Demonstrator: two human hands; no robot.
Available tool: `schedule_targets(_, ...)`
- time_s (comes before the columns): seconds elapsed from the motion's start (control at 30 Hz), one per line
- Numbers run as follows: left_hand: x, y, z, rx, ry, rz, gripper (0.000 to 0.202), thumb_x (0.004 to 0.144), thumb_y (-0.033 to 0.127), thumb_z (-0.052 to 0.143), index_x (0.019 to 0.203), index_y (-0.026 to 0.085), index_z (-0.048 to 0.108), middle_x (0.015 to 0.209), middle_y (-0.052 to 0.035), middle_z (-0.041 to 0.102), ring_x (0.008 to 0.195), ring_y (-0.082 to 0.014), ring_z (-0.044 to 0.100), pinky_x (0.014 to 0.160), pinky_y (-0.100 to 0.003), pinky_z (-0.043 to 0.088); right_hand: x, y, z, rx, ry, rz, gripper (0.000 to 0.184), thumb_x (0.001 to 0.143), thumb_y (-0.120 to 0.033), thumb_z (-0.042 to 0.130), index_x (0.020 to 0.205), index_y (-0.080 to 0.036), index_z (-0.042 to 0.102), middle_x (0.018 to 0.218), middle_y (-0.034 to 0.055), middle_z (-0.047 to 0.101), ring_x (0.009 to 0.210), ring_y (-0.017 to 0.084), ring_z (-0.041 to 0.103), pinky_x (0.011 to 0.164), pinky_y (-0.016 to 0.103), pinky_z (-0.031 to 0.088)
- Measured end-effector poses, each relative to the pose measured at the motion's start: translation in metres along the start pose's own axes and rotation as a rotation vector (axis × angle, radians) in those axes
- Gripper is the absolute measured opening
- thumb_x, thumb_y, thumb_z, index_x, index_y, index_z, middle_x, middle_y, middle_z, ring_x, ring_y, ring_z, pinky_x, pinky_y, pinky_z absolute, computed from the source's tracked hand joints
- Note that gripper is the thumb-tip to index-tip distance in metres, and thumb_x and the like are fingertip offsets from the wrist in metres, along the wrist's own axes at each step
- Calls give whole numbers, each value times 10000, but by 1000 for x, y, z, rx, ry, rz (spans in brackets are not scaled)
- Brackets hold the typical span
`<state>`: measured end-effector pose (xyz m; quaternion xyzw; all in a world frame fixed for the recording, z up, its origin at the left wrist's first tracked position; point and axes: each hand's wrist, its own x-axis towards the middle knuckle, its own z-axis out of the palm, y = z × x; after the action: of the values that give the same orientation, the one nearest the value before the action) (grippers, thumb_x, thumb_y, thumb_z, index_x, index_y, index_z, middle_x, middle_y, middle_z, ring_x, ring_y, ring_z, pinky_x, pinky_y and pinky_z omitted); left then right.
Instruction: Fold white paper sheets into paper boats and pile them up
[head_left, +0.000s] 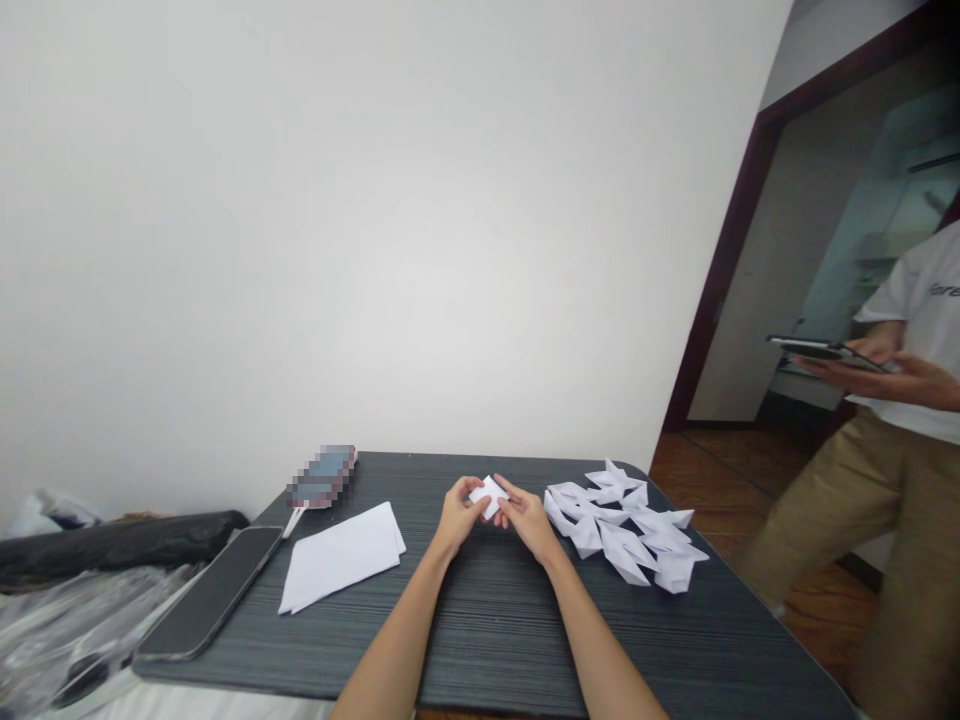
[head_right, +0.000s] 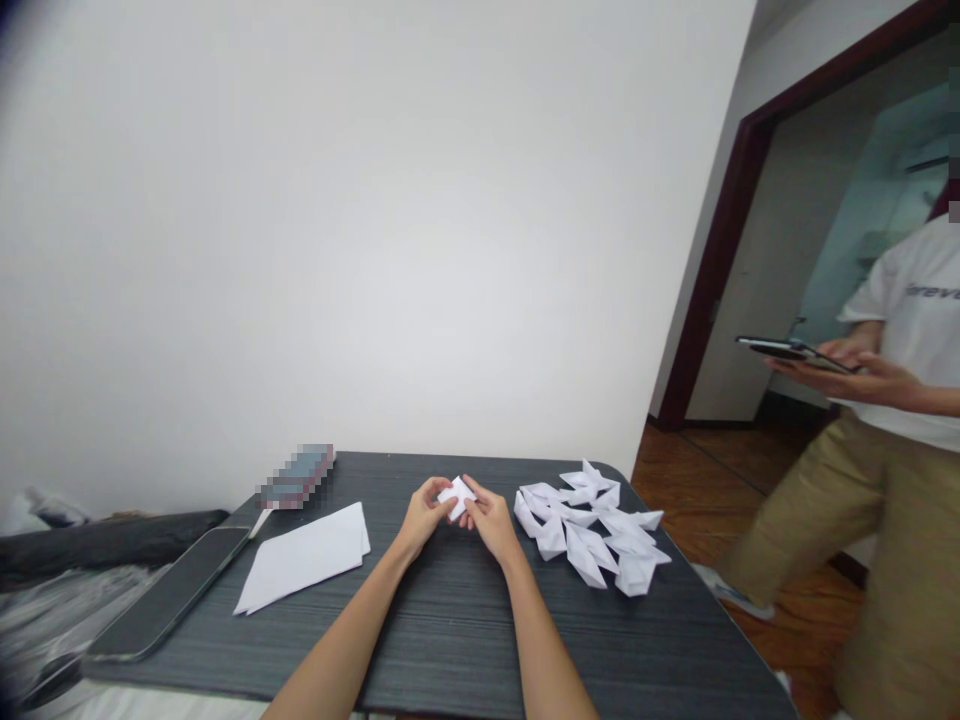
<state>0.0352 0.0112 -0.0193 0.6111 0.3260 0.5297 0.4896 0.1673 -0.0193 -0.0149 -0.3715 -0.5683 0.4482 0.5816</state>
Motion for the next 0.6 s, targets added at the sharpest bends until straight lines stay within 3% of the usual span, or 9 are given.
schedule_targets(0.07,0,-2,0,34,2,14,391,621,260,596,960,127,456,797,-20,539,492,-63,513,445,-186,428,1,2,-1,20,52,15,599,653,-312,539,1194,-109,382,522,-20,563,418,84,461,408,204,328)
schedule_targets(0.13,1,-3,0,93,-12,19,442,620,251,595,1015,120,447,810,-34,550,528,-79,526,461,-193,433,2,4,-2,17,82,42,615,634,-313,559,1177,-80,391,488,-22,554,381,74,431,384,195,296)
schedule_targets(0.27,0,-1,-2,245,-47,67,285,666,288,553,870,90,561,772,-61,594,622,-122,546,537,-210,437,2,4,-4,-14,93,65,428,612,-325,580,953,-67,549,444,-8,544,350,62,391,367,190,266)
schedule_targets(0.37,0,2,-3,282,30,109,267,702,327,511,810,97,594,758,-67,615,676,-145,558,596,-226,436,0,3,-3,-36,66,54,309,616,-322,581,821,-91,580,448,1,549,355,67,407,364,189,266)
schedule_targets(0.6,2,9,-4,192,94,60,285,654,359,557,755,102,626,735,-74,637,673,-167,572,614,-253,436,4,10,-1,-44,43,53,293,602,-339,597,779,-105,585,423,-8,540,335,71,408,347,190,270)
